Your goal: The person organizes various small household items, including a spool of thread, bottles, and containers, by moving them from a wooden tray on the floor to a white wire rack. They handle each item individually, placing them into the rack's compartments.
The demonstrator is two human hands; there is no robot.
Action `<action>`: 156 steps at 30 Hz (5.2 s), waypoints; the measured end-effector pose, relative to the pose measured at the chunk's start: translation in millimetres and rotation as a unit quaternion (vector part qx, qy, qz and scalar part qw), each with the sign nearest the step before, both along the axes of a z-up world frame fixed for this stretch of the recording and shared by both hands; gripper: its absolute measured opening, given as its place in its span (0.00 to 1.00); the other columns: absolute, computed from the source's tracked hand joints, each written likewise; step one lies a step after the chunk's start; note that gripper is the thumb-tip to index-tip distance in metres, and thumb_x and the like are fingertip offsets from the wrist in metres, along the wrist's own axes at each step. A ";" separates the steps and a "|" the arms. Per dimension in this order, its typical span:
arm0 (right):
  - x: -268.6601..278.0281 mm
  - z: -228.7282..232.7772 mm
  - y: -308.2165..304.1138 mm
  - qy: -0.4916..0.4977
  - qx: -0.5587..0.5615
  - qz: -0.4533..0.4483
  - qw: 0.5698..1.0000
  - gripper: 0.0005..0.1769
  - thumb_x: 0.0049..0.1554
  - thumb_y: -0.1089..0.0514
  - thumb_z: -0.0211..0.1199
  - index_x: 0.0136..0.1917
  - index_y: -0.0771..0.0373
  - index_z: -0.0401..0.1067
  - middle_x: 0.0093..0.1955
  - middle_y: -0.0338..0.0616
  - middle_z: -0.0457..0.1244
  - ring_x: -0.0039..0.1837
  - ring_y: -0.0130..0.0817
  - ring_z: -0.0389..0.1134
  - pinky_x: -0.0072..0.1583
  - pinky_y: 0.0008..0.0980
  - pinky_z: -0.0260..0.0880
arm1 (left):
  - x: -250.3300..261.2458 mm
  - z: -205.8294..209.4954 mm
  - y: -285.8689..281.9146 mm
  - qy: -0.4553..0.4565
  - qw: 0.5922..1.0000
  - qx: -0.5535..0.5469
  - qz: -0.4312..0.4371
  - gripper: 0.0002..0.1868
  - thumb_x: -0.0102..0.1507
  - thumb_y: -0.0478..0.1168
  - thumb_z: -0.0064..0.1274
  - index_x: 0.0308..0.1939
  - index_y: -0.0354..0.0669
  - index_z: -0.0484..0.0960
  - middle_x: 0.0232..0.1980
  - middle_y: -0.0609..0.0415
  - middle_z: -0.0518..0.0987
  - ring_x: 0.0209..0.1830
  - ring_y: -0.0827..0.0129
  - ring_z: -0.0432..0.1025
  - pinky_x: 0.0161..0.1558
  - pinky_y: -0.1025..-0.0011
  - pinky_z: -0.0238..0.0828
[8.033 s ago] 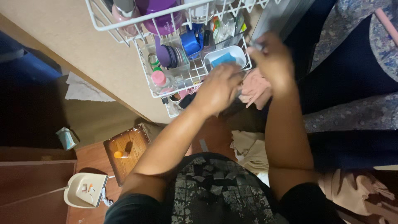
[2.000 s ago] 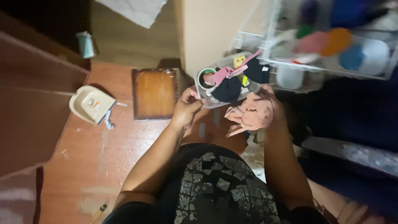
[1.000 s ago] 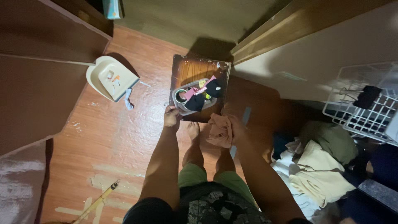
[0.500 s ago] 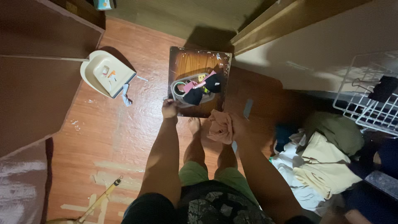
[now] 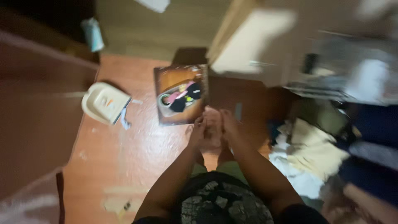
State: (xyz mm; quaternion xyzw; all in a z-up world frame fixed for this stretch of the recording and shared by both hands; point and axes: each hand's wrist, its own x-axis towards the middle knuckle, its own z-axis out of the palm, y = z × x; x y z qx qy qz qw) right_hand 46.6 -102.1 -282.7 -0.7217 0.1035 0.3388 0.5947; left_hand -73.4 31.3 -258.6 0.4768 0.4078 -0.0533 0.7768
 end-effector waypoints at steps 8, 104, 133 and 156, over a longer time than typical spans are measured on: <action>24.1 212.7 -55.3 -0.124 0.379 0.017 0.917 0.25 0.66 0.57 0.51 0.73 0.66 0.56 0.72 0.51 0.58 0.66 0.41 0.65 0.58 0.38 0.74 | 106.1 85.6 -54.3 -0.218 0.971 0.031 -0.090 0.16 0.72 0.39 0.36 0.54 0.37 0.80 0.48 0.47 0.83 0.44 0.66 0.77 0.47 0.68 0.75; 20.0 264.5 -46.1 0.104 0.102 0.237 0.961 0.19 0.54 0.58 0.67 0.58 0.61 0.71 0.50 0.41 0.68 0.52 0.29 0.70 0.50 0.29 0.72 | 5.6 319.3 12.1 -0.199 0.702 0.660 -0.179 0.09 0.58 0.32 0.59 0.42 0.43 0.85 0.45 0.51 0.79 0.48 0.53 0.73 0.50 0.59 0.70; -40.7 264.5 111.5 0.099 0.103 0.252 0.957 0.21 0.54 0.56 0.68 0.60 0.60 0.71 0.53 0.39 0.68 0.55 0.27 0.69 0.53 0.31 0.70 | -84.7 289.8 147.7 -0.215 0.758 0.613 0.054 0.08 0.57 0.27 0.59 0.39 0.40 0.84 0.47 0.46 0.79 0.51 0.50 0.74 0.53 0.60 0.73; -58.1 207.8 134.0 0.124 0.057 0.279 0.951 0.22 0.52 0.59 0.69 0.60 0.63 0.69 0.51 0.44 0.67 0.51 0.32 0.69 0.48 0.33 0.73 | -115.1 208.2 140.9 -0.070 0.847 0.527 -0.004 0.06 0.59 0.35 0.55 0.38 0.39 0.77 0.39 0.41 0.78 0.42 0.45 0.75 0.46 0.54 0.72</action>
